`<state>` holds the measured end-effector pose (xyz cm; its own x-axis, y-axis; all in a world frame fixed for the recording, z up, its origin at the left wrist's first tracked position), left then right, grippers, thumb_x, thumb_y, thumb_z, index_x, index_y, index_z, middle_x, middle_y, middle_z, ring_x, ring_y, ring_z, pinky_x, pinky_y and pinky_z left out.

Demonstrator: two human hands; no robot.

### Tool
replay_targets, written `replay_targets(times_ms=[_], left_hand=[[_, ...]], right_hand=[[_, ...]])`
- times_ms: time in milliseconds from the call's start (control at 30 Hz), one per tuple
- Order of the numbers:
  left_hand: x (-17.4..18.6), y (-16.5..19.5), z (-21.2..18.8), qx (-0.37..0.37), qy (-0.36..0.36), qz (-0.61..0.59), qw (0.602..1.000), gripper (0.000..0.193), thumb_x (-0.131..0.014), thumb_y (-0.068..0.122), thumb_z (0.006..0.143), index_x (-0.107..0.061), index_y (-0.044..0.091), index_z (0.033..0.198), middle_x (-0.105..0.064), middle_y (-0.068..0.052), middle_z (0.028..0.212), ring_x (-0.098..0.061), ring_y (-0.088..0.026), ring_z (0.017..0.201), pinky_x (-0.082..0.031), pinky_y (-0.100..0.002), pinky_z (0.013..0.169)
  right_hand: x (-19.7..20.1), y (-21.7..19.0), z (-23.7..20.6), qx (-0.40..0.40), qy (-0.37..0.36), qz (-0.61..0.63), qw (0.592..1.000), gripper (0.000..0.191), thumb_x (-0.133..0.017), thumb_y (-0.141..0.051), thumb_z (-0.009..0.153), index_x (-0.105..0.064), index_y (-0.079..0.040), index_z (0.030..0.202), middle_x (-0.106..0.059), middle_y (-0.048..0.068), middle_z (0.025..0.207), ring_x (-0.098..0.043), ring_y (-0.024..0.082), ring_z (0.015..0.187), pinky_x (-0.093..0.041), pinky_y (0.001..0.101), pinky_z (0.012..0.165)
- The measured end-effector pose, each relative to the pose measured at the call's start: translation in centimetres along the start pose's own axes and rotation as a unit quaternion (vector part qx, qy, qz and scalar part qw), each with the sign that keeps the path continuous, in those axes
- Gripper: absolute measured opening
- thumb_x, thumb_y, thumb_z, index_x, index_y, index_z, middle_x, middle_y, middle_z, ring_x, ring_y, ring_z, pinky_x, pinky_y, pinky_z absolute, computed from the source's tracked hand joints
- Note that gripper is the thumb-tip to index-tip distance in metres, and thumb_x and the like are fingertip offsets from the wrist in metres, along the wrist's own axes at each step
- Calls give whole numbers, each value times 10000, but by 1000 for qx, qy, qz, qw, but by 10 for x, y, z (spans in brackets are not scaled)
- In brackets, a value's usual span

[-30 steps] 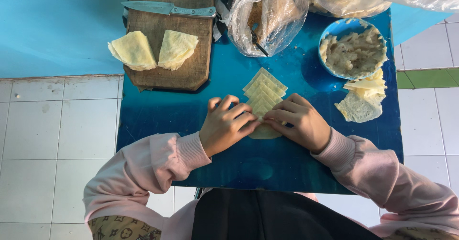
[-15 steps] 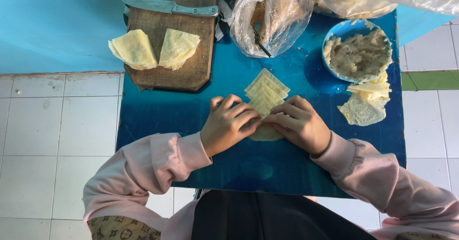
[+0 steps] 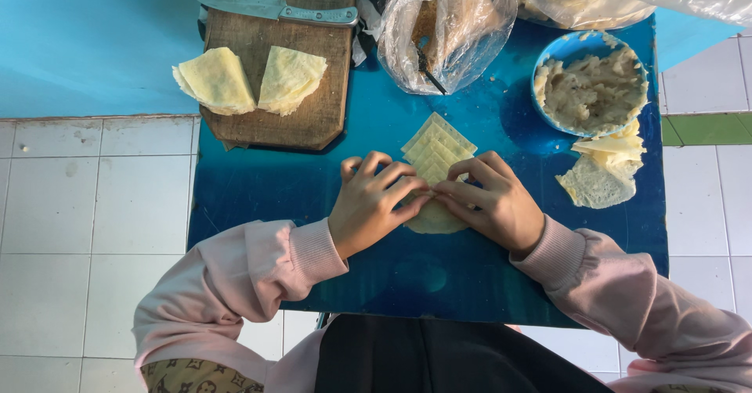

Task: The person cuts a stack of thin round pancakes into wedges with a knife on a wooden cutting board, then arranges and folds the wedge layers by hand on the table, and spoons a brown filling from a plastic-wrapped bowl onto the folded layers.

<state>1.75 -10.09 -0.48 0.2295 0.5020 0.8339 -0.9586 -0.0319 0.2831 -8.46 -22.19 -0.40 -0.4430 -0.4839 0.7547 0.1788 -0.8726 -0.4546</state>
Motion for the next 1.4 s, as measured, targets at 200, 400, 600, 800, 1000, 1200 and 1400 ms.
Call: replay_targets(times_ms=[200,400,600,800,1000,1200,1400], left_hand=[[-4,-9,1,43,-10,-46,998,161,-806,349,916,-750,226,1003,-671,97,1075,-559,-169,1097,-303,-425,940],[-6,-13,4,65,-27,-65,995,164,-803,348,906,-744,228,1002,-659,89,1073,-536,-181,1091,-299,-434,921],[3,-5,4,31,4,-7,1000,172,-797,346,901,-709,235,999,-638,91,1121,-532,-194,1105,-292,-452,913],[2,-8,5,39,1,5,999,160,-795,373,927,-705,251,976,-613,104,1133,-505,-203,1127,-298,-458,936],[8,-4,7,38,8,20,999,195,-762,348,949,-690,226,1083,-599,62,1182,-499,-237,1158,-293,-464,975],[25,5,3,47,34,0,998,365,-767,301,900,-601,183,1203,-594,9,1210,-502,-251,1185,-306,-464,984],[17,21,-6,43,-36,45,997,377,-797,348,802,-603,178,1077,-581,-9,1106,-517,-257,1136,-313,-473,907]], right_hand=[[-3,1,1,-1,-7,-1,1000,272,-814,-144,817,-757,-118,1081,-694,58,1045,-614,267,952,-543,378,829],[-3,0,2,-10,-16,1,1000,273,-800,-131,801,-761,-143,1071,-698,45,1036,-609,260,936,-533,374,827],[-1,2,4,-16,-3,-12,1000,241,-800,-146,830,-752,-140,1067,-670,57,1052,-597,265,964,-525,375,863],[1,3,5,-16,4,-24,1000,276,-808,-155,827,-754,-138,1097,-654,73,1095,-581,271,984,-521,386,878],[4,-1,5,-4,20,-40,999,279,-807,-166,824,-761,-180,1099,-650,40,1125,-572,274,1002,-512,386,889],[3,4,7,-29,14,-52,998,297,-818,-183,844,-769,-140,1133,-656,69,1146,-571,294,1014,-500,406,899],[2,5,12,-36,43,-60,997,259,-837,-212,814,-763,-119,1045,-665,63,1120,-586,286,1028,-508,403,889]])
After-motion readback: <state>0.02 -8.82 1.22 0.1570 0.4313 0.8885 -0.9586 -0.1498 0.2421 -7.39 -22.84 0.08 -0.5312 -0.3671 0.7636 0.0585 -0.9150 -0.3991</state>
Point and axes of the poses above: each hand's wrist, its own z-axis towards the middle knuckle, its own x-axis out of the back of the hand, y = z × x, the point moved 8 cm from there along z, towards the middle knuckle
